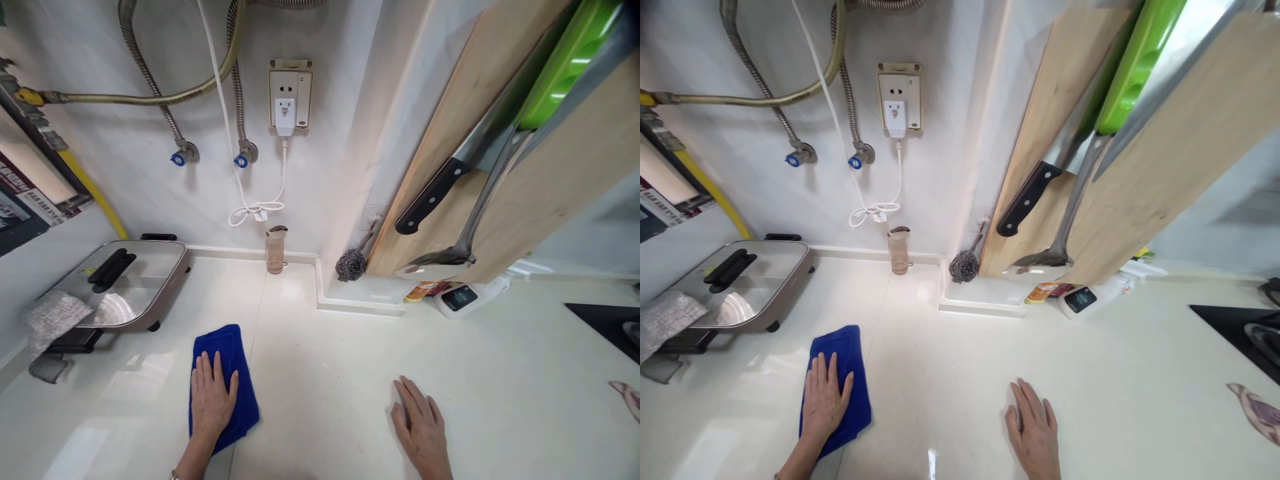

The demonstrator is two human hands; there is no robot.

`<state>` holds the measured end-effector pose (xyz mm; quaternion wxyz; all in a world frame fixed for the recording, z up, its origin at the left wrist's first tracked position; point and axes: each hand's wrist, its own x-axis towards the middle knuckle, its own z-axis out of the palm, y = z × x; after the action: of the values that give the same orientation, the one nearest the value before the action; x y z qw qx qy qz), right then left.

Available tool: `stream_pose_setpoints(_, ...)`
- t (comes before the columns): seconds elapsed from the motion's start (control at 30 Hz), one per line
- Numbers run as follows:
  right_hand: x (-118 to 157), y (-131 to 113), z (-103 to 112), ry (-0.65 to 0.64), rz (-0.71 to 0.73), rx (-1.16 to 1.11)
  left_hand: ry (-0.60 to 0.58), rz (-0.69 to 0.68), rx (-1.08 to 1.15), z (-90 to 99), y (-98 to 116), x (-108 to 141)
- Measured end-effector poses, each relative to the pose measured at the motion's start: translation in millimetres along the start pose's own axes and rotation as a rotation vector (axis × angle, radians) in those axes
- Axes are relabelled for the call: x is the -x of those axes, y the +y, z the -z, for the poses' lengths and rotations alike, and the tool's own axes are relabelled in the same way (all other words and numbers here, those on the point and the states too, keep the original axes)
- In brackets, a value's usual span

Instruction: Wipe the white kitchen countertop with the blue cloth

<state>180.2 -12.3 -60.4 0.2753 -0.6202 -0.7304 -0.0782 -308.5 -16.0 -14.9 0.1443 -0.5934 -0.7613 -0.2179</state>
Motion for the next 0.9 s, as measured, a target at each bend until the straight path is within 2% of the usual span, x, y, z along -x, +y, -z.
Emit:
stream_pose_setpoints(0.2, 0, 1, 0, 0.001, -0.005, -0.004, -0.006, -0.102, 0.017, 9.0, 26, 23)
stream_pose_setpoints(0.37, 0, -1, 2, -0.025, -0.033, -0.013, -0.085, -0.132, 0.030, 13.2, 46, 31)
stream_pose_setpoints(0.63, 0, -3, 8, -0.058, -0.058, -0.037, -0.113, -0.137, 0.026, 11.6, 62, 25)
stream_pose_setpoints(0.9, 1, -3, 6, -0.071, -0.065, -0.026, -0.144, -0.129, 0.088, -3.9, 96, 2)
